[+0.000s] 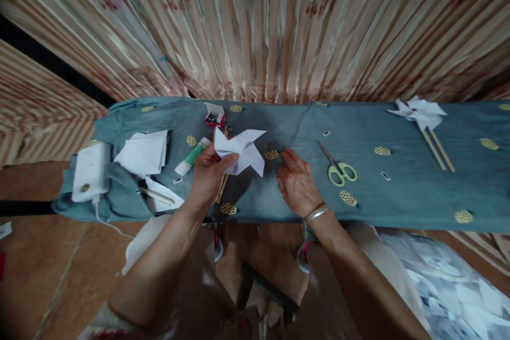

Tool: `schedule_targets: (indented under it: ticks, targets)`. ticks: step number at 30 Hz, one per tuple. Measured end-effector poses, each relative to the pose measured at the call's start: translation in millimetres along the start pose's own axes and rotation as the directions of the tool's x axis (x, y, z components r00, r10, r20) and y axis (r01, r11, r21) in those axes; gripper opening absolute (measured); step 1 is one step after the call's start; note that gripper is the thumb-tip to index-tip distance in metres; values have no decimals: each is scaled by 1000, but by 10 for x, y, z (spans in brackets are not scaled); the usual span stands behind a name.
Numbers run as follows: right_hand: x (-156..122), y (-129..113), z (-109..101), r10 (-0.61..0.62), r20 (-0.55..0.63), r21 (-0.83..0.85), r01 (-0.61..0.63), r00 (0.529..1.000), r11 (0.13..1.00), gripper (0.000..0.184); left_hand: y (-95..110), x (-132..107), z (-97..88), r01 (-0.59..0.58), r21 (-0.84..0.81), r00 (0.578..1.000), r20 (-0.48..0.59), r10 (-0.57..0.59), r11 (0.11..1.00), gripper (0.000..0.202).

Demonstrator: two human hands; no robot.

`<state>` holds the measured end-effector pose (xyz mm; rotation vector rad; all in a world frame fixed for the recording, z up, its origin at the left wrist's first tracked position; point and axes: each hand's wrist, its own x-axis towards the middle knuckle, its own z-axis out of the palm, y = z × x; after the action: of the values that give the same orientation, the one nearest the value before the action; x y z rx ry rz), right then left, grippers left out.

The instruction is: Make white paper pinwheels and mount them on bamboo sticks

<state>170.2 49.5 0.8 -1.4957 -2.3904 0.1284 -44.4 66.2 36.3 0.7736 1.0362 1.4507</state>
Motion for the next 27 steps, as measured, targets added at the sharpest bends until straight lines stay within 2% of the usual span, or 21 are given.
schedule_targets:
  ticks: [9, 13, 16, 19, 21, 24, 27]
  targets:
    - [18, -31, -12, 46, 17, 63, -47, 999, 997, 19, -39, 2, 13, -18, -14, 1000, 14, 19, 1000, 29]
    - [60, 36, -45, 99, -56, 235, -84, 993, 968, 13, -56, -8, 11, -44, 12, 999, 17, 44, 999, 25]
    - [114, 59, -200, 150, -139, 411, -81, 979, 908, 8, -63, -17, 13, -56, 59, 998, 24, 55, 997, 26]
    - [152, -40, -413, 187, -177, 578, -52, 966, 814, 9, -69, -31, 31, -57, 110, 997, 51, 52, 992, 30]
    - [159, -164, -518, 164, -175, 628, -19, 971, 778, 8, -75, -48, 53, -45, 138, 997, 64, 36, 989, 33]
    - [156, -343, -567, 105, -185, 610, 30, 977, 792, 5, -84, -90, 89, -21, 168, 997, 81, 7, 985, 37]
    - [156, -433, -526, 59, -195, 565, 63, 979, 823, 4, -90, -136, 118, -20, 173, 994, 112, 1, 985, 40]
